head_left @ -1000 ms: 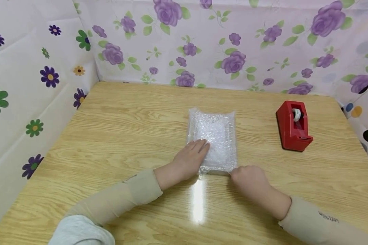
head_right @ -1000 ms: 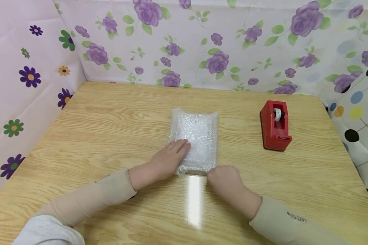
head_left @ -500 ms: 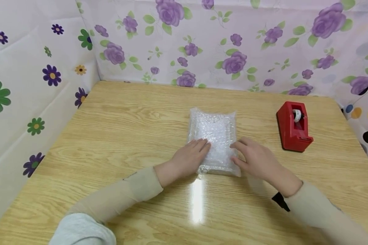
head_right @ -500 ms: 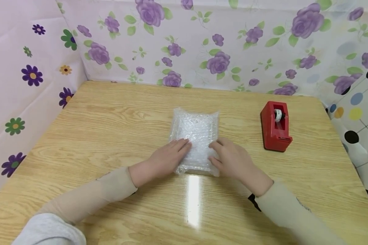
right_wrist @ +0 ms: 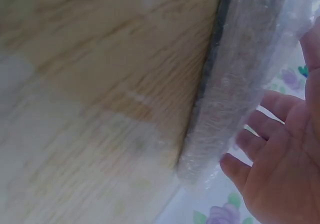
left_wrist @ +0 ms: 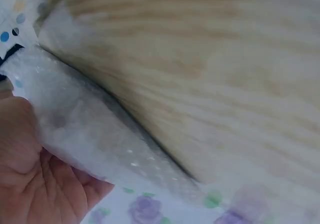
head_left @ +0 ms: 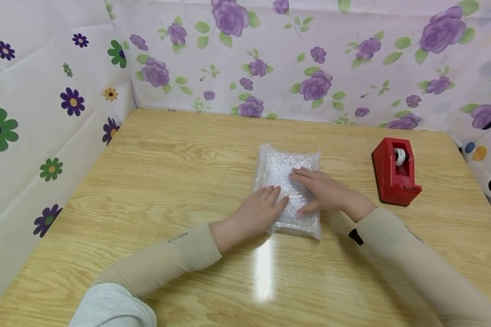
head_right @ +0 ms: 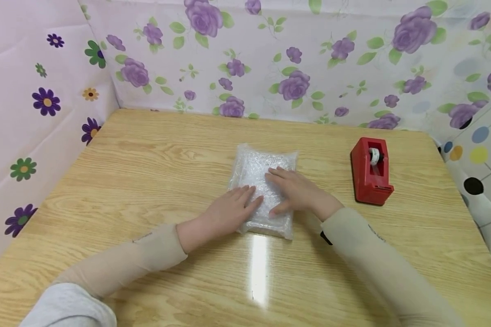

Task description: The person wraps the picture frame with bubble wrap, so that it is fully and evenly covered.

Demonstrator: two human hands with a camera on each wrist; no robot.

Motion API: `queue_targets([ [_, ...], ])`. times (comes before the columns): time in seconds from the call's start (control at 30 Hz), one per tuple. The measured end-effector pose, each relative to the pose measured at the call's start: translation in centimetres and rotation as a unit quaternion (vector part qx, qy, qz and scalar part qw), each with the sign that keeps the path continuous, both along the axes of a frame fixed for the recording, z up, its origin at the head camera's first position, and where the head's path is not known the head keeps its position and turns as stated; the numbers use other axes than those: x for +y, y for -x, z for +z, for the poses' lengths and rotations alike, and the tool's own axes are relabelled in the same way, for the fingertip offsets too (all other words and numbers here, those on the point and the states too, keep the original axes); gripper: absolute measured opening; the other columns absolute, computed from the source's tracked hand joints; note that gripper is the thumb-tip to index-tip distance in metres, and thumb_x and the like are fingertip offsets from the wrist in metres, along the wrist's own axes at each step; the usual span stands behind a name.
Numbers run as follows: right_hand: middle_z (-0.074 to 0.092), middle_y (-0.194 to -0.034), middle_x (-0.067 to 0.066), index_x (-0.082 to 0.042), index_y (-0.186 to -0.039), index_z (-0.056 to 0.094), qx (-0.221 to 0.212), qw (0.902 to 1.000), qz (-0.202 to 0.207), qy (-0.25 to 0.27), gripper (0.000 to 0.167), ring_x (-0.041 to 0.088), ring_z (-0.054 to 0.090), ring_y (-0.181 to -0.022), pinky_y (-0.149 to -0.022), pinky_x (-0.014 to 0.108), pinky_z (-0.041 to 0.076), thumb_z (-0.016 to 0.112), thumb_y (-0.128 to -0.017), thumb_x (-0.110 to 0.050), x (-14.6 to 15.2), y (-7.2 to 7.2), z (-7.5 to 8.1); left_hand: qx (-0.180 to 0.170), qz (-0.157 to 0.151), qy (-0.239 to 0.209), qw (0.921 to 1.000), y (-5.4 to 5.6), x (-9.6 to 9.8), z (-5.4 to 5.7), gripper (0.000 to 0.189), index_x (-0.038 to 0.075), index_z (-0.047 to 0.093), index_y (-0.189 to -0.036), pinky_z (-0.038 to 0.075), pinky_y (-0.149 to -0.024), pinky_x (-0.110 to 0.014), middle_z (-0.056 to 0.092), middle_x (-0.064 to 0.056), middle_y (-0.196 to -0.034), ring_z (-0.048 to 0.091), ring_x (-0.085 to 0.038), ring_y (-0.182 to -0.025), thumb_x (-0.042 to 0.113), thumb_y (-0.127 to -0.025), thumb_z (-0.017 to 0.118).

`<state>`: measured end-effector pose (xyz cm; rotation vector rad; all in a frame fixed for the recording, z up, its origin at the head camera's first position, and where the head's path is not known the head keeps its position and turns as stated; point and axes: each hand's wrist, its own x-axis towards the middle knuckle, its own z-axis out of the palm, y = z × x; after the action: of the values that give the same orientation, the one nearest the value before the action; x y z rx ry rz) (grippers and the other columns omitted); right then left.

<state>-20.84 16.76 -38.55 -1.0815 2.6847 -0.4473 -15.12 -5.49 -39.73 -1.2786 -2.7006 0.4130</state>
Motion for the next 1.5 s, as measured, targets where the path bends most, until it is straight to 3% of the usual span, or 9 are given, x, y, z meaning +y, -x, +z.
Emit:
queue_targets([
  [0.13,0.029,-0.152,0.022,0.001,-0.145,0.035,-0.002,0.9999,0.003,-0.017,0.101,0.043,0.026,-0.139,-0.114,0.058,0.022,0.079,-0.068,-0.048,-0.1,0.5,0.0,0.083,-0.018,0.008,0.9963,-0.4,0.2,0.0,0.04,0.008,0.052,-0.135,0.045,-0.103,-0.03,0.053,-0.011,-0.136,0.053,-0.022,-0.122,0.019,-0.096,0.048],
  [0.23,0.028,-0.152,0.022,0.001,-0.145,0.034,-0.005,0.9997,0.002,-0.024,0.101,0.043,0.026,-0.139,-0.114,0.058,0.019,0.078,-0.069,-0.049,-0.2,0.7,0.1,0.096,-0.022,0.011,0.9951,-0.4,0.3,0.1,0.04,0.007,0.053,-0.134,0.046,-0.1,-0.026,0.054,-0.008,-0.132,0.054,-0.019,-0.119,0.02,-0.096,0.049],
  [0.37,0.027,-0.152,0.023,0.001,-0.145,0.034,-0.016,0.9995,0.002,-0.028,0.101,0.043,0.025,-0.139,-0.114,0.06,0.017,0.078,-0.069,-0.048,-0.3,1.1,0.4,0.054,-0.025,0.005,0.9982,0.2,0.2,0.6,0.045,0.004,0.05,-0.133,0.043,-0.104,-0.026,0.053,-0.01,-0.132,0.053,-0.019,-0.121,0.019,-0.091,0.057],
  [0.57,0.024,-0.152,0.024,0.001,-0.146,0.031,-0.039,0.9988,0.01,-0.028,0.102,0.044,0.021,-0.14,-0.115,0.06,0.013,0.077,-0.07,-0.05,-0.5,2.1,0.4,-0.055,-0.01,-0.032,0.9979,1.8,-0.3,0.5,0.047,0.002,0.045,-0.136,0.038,-0.11,-0.03,0.048,-0.013,-0.139,0.049,-0.024,-0.127,0.015,-0.092,0.057],
  [0.73,0.021,-0.154,0.023,0.0,-0.147,0.03,-0.056,0.9979,0.014,-0.03,0.104,0.042,0.019,-0.142,-0.116,0.059,0.009,0.077,-0.069,-0.051,-0.5,3.2,0.1,-0.125,0.005,-0.068,0.9898,2.6,-0.9,0.3,0.056,0.003,0.04,-0.142,0.033,-0.114,-0.034,0.043,-0.013,-0.145,0.041,-0.026,-0.134,0.04,-0.099,0.044],
  [0.87,0.019,-0.155,0.02,-0.002,-0.147,0.029,-0.065,0.9974,0.012,-0.031,0.104,0.041,0.017,-0.143,-0.116,0.059,0.008,0.076,-0.069,-0.052,-0.5,3.7,0.1,-0.149,0.003,-0.08,0.9856,3.0,-1.2,0.2,0.071,0.004,0.037,-0.145,0.03,-0.115,-0.035,0.041,-0.015,-0.147,0.038,-0.028,-0.136,0.053,-0.094,0.044],
  [1.07,0.02,-0.154,0.02,-0.002,-0.147,0.03,-0.063,0.9976,0.01,-0.026,0.103,0.04,0.017,-0.143,-0.116,0.059,0.008,0.077,-0.069,-0.051,-0.3,3.9,0.2,-0.119,-0.007,-0.071,0.9904,3.1,-0.9,0.3,0.072,0.007,0.039,-0.145,0.028,-0.116,-0.037,0.042,-0.016,-0.146,0.037,-0.029,-0.137,0.055,-0.091,0.047],
  [1.33,0.021,-0.154,0.019,-0.003,-0.147,0.03,-0.047,0.9986,0.007,-0.024,0.105,0.04,0.019,-0.142,-0.116,0.058,0.01,0.077,-0.067,-0.052,-0.1,3.9,-0.2,-0.013,0.015,0.0,0.9998,1.8,0.1,0.4,0.067,0.011,0.044,-0.142,0.033,-0.114,-0.038,0.043,-0.006,-0.147,0.042,-0.024,-0.135,0.057,-0.092,0.044],
  [1.5,0.022,-0.155,0.018,-0.003,-0.147,0.031,-0.02,0.9993,-0.003,-0.03,0.105,0.038,0.019,-0.143,-0.117,0.056,0.012,0.075,-0.067,-0.055,0.0,3.5,-0.5,-0.021,0.015,-0.012,0.9996,1.5,0.1,0.5,0.065,0.009,0.044,-0.14,0.037,-0.111,-0.034,0.046,-0.008,-0.144,0.046,-0.024,-0.131,0.053,-0.093,0.047],
])
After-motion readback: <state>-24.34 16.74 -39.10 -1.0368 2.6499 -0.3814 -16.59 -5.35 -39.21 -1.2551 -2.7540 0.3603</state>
